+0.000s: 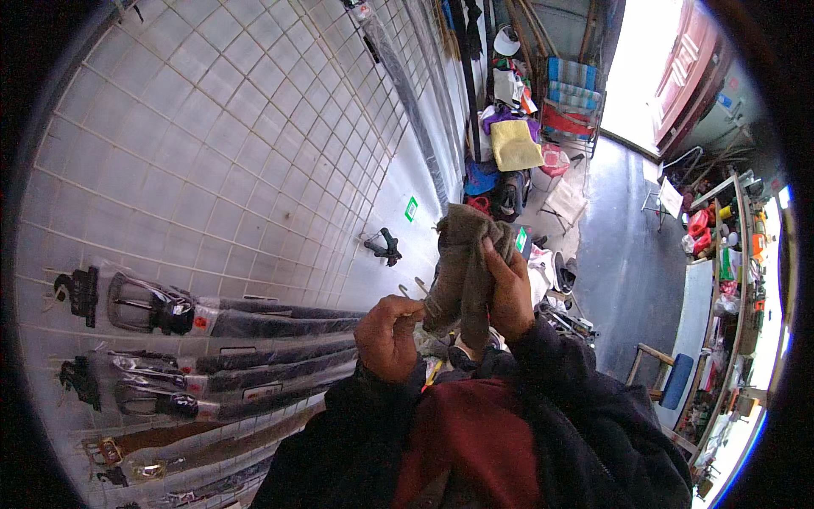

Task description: The person wipes a tiled wall with a cloth, moving the cloth across the surface in repeated strokes. They briefly remove and rehang a packaged item on the wall grid before continuing to wipe the wall.

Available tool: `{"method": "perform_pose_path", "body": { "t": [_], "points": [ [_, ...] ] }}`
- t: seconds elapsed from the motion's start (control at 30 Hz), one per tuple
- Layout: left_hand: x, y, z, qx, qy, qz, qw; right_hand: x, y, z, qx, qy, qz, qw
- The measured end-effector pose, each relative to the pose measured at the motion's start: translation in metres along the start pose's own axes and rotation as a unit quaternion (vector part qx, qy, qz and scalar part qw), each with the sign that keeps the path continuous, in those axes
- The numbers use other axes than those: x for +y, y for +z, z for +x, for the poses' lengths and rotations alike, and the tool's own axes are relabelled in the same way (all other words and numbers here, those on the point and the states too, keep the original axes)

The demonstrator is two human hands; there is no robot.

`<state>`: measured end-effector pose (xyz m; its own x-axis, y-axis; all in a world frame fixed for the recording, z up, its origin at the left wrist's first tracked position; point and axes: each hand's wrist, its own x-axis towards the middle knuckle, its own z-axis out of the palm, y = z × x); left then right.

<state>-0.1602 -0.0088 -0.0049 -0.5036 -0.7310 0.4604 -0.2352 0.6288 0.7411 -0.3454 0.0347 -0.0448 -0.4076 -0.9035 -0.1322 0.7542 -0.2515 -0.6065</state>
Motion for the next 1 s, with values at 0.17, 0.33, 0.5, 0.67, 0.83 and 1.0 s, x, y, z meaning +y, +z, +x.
{"method": "perform_pose_path", "body": {
  "t": [0.17, 0.33, 0.5, 0.67, 0.83, 1.0],
  "points": [
    [-0.002, 0.01, -0.007, -0.063, 0.083, 0.064, 0.993, 0.008, 0.007, -0.023, -0.151, 0.133, -0.107, 0.974],
    [-0.007, 0.009, -0.012, -0.122, 0.116, 0.086, 0.982, 0.015, 0.012, -0.015, -0.171, -0.062, -0.403, 0.897],
    [0.001, 0.01, -0.014, -0.067, 0.084, 0.026, 0.994, 0.016, 0.01, -0.007, -0.129, -0.071, -0.447, 0.882],
    [0.017, 0.015, -0.014, 0.047, -0.073, 0.011, 0.996, 0.033, 0.011, 0.001, -0.11, -0.031, -0.261, 0.959],
    [0.017, 0.01, -0.006, 0.112, -0.013, 0.023, 0.993, 0.03, 0.008, -0.002, -0.199, 0.049, -0.27, 0.941],
    [0.022, 0.014, -0.005, 0.087, 0.047, 0.087, 0.991, 0.032, 0.024, -0.009, -0.205, -0.094, -0.316, 0.921]
  ]
}}
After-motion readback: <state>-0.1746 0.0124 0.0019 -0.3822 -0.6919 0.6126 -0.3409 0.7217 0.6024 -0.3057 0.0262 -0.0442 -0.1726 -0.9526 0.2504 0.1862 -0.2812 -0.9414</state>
